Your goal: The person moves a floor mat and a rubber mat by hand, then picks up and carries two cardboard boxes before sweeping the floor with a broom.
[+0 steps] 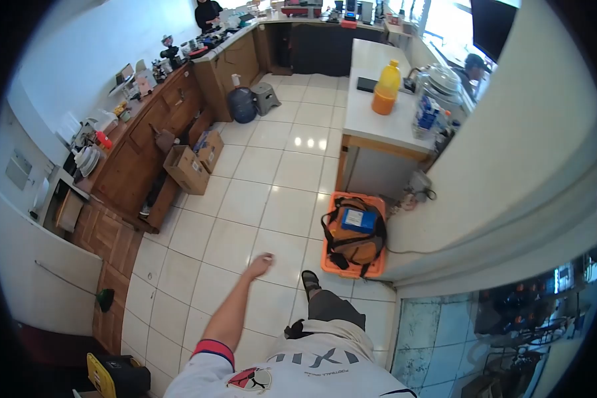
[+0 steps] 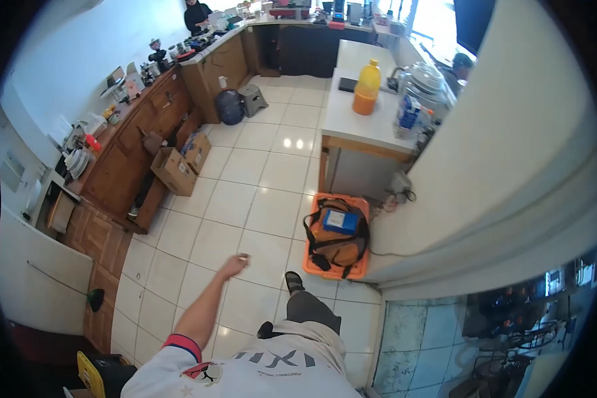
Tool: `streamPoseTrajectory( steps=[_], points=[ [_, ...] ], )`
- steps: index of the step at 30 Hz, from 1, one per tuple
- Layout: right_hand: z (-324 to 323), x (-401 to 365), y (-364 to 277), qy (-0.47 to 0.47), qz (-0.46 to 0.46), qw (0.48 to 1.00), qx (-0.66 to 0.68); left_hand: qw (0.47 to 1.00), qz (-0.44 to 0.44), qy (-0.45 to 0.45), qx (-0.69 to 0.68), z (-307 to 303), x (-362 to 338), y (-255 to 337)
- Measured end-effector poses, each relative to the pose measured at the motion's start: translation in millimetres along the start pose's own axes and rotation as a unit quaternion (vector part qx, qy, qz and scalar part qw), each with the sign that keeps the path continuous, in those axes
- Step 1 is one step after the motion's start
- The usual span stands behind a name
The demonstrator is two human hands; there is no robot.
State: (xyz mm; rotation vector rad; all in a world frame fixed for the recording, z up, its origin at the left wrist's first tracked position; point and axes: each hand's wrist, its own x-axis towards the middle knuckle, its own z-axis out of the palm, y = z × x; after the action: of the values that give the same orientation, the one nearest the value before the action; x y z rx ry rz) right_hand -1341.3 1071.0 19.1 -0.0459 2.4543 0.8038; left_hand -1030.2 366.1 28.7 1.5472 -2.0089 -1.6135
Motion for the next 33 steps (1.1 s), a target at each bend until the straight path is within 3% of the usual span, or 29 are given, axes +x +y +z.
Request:
streamPoseTrajectory(
  steps=[1,2,3,4,6,7,8,10,12,14,16,18,20,23,27,30,33],
  points=[
    [3.6,14.5,-63.2,-0.056,-0.268,0.939,0.21,0.998,0.042,-0.04,0.02,14.7,12.5,1.5],
    [-19.2,10.8,-115.3,-0.007,-0.44,0.862,0.251,0.993,0.072,-0.082,0.045,18.6,14.0,16.4],
    [-41.6,3.2,-155.8,0.095,-0.594,0.727,0.33,0.976,0.111,-0.16,0.097,11.8,17.9,30.8],
    [-19.4,70.7,-247.2,-0.052,-0.365,0.921,0.123,0.972,0.095,-0.2,0.077,1.0,17.6,47.9],
    [-149.3,35.6,-350.1,-0.066,-0.327,0.928,0.169,0.978,0.071,-0.187,0.065,-33.0,42.5,43.0],
    [-163.5,63.6,-402.5,0.005,-0.388,0.904,0.181,0.983,0.078,-0.155,0.055,-51.3,57.3,28.3],
    [-237.5,17.1,-434.7,-0.121,-0.263,0.867,0.405,0.992,0.042,-0.117,0.009,-75.7,76.1,2.2],
    [-295.0,15.9,-519.1,-0.155,-0.302,0.84,0.423,0.996,-0.035,0.008,-0.087,-134.4,94.0,-38.1],
    [-325.2,37.6,-608.2,-0.18,-0.398,0.809,0.394,0.931,-0.202,0.178,-0.248,-189.6,88.1,-81.6],
    [-365.1,29.4,-688.6,-0.108,-0.458,0.841,0.266,0.831,-0.288,0.332,-0.341,-227.5,65.9,-152.4],
    [-412.4,17.3,-771.7,-0.011,-0.532,0.827,0.181,0.792,-0.409,0.312,-0.328,-259.9,36.2,-202.9],
    [-469.0,-5.3,-848.0,0.001,-0.564,0.81,0.163,0.723,-0.402,0.384,-0.41,-266.6,14.0,-191.8],
    [-534.3,-35.7,-914.7,-0.035,-0.578,0.794,0.183,0.696,-0.437,0.381,-0.423,-263.7,14.1,-179.8],
    [-625.3,-91.8,-993.6,-0.061,-0.6,0.759,0.246,0.724,-0.488,0.286,-0.395,-247.2,46.5,-177.5],
    [-702.4,-115.9,-1105.4,-0.082,-0.605,0.749,0.256,0.782,-0.46,0.159,-0.389,-263.0,173.8,-161.1],
    [-753.4,-122.9,-1165.3,-0.135,-0.502,0.828,0.213,0.829,-0.392,0.127,-0.378,-328.9,281.0,-162.7],
    [-798.5,-117.2,-1208.0,-0.199,-0.419,0.879,0.11,0.837,-0.316,0.163,-0.415,-431.7,387.4,-187.0]
  ],
)
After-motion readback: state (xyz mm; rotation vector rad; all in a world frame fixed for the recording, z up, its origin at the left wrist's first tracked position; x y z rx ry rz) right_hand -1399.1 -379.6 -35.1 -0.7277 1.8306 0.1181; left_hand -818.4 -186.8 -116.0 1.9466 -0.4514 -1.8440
